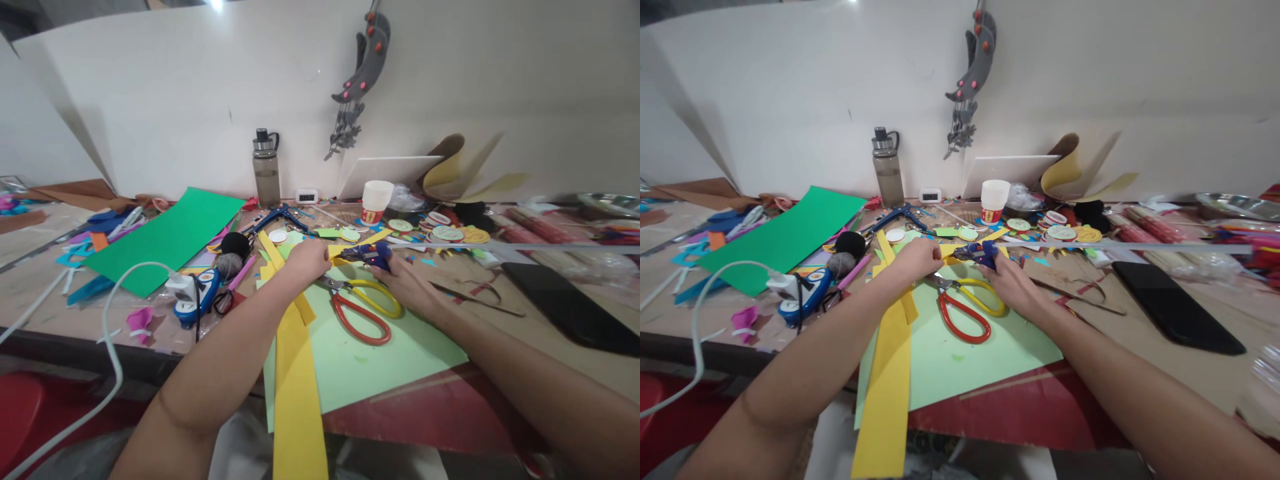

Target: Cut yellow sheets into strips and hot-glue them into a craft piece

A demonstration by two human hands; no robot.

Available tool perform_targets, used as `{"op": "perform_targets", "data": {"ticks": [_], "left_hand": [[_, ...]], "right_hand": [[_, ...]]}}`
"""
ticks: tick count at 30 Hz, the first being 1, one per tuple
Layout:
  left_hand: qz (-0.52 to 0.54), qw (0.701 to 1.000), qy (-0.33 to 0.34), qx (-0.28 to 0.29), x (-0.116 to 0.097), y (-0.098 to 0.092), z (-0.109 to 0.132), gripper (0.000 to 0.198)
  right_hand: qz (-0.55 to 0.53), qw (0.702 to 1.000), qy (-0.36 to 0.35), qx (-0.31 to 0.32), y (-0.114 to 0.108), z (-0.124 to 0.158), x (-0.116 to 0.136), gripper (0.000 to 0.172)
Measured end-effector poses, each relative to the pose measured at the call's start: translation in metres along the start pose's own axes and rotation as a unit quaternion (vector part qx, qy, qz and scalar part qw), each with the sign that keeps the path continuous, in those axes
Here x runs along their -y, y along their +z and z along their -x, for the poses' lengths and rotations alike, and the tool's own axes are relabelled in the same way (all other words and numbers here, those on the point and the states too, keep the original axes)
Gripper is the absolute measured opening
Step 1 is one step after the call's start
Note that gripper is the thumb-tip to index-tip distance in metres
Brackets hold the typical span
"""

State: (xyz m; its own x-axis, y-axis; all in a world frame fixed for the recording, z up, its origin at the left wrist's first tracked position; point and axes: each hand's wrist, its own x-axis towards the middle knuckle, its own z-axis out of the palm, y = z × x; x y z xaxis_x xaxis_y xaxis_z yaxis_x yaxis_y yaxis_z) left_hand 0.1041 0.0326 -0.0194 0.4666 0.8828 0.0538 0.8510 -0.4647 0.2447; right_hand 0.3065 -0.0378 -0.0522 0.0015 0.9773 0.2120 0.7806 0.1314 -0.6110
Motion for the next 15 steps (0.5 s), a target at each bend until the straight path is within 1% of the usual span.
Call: {"op": "perform_targets", "data": {"ticks": [4, 7, 11, 13, 15], "left_hand": [[-0.001, 1.0, 0.002, -0.001, -0.001, 0.0, 0.0, 0.014], [0.002, 1.0, 0.002, 0.004, 0.0, 0.001, 0.0, 0.014], [0.006, 1.0, -0.001, 0.011, 0.002, 0.001, 0.0, 0.014], [0.024, 0.999, 0.0, -0.023, -0.002, -0.003, 0.0, 0.019], [0.064, 0.993, 0.031, -0.098, -0.014, -0.011, 0.0, 0.027]], "right_hand": [[0.006, 0.999, 0.033, -0.007, 0.0, -0.001, -0.001, 0.028], [0.002, 0.998, 0.062, 0.005, 0.001, -0.002, -0.003, 0.028], [0.013, 0.998, 0.056, 0.005, 0.003, -0.002, -0.008, 0.026], [0.027, 0.999, 0.046, 0.008, 0.003, -0.002, -0.01, 0.026], [0.04, 0.999, 0.033, 0.011, 0.002, -0.001, -0.009, 0.026]]}}
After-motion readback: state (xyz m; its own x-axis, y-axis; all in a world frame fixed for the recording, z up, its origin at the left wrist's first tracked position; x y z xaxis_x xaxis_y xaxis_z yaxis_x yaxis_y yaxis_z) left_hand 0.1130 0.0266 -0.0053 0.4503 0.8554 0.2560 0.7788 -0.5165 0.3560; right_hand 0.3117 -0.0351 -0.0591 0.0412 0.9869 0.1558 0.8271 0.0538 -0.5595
